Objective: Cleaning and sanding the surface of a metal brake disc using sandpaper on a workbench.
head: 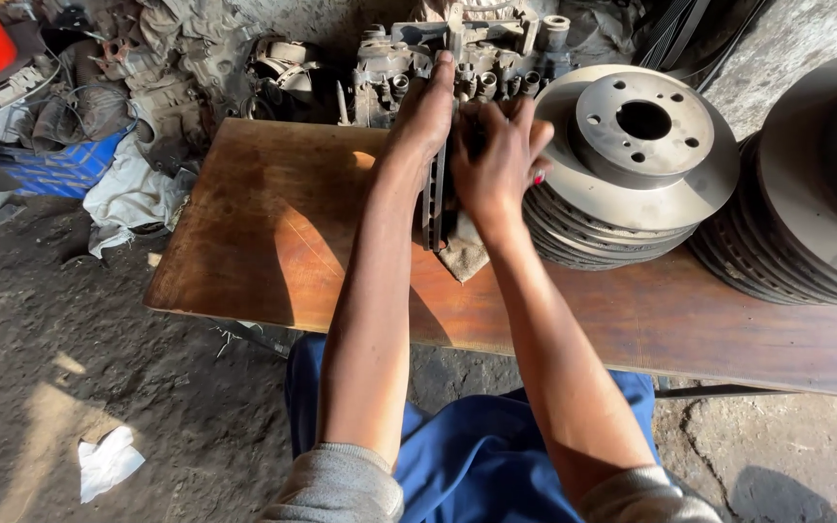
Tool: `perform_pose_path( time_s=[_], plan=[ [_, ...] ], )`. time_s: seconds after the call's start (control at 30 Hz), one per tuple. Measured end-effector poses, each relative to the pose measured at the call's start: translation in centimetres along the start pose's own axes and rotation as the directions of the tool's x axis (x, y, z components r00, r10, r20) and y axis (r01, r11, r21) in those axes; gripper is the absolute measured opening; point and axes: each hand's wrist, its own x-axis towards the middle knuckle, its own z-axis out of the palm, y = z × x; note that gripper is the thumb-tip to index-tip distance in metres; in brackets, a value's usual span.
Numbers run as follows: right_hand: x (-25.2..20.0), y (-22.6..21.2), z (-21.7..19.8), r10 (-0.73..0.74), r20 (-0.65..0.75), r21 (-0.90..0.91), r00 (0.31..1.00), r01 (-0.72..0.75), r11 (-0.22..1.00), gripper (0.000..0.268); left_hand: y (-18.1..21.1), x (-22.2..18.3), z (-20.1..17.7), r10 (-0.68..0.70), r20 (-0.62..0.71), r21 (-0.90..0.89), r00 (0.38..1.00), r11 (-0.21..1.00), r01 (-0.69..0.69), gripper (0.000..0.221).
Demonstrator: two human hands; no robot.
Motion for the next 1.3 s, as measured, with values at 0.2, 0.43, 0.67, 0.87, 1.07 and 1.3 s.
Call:
perform_pose_path(
  time_s=[0.2,0.43,0.67,0.87,1.07,1.3],
  plan=[
    [8.0,3.4,3.1,0.026,0.25,0.109,0.968,-0.055,0.992,0.03,0.0,-1.1,0.0,-0.058,0.005,-0.087,0.998,0.994,0.058,0.104],
    [7.8,4.2,3.5,0.043,0.253,0.031,0.966,-0.053,0.998,0.029,0.0,-0.4,0.0,0.071,0.06,-0.065,0.996,0.996,-0.068,0.057],
    [2.5,1.9,1.3,-0.351,-0.049,0.266,0.935,0.351,0.898,0.016,1.0,-0.9,-0.3,-0.056,-0.022,-0.016,0.998,0.998,0.056,0.085],
    [-2.0,1.5,-0.2,-0.514,-0.19,0.194,0.836,0.545,0.815,0.011,0.4,0.0,0.1,-0.051,-0.044,0.044,0.998,0.998,0.053,0.062],
    [-3.6,2.3,-1.0,-0.643,-0.196,0.082,0.74,0.666,0.741,0.009,0.7,-0.7,-0.2,-0.118,-0.035,0.061,0.992,0.991,0.12,0.099],
    [-5.8,4.4,-1.3,-0.734,-0.106,-0.045,0.671,0.734,0.677,0.009,0.7,-0.6,-0.1,-0.033,0.031,0.129,0.999,0.991,0.029,0.098]
  ],
)
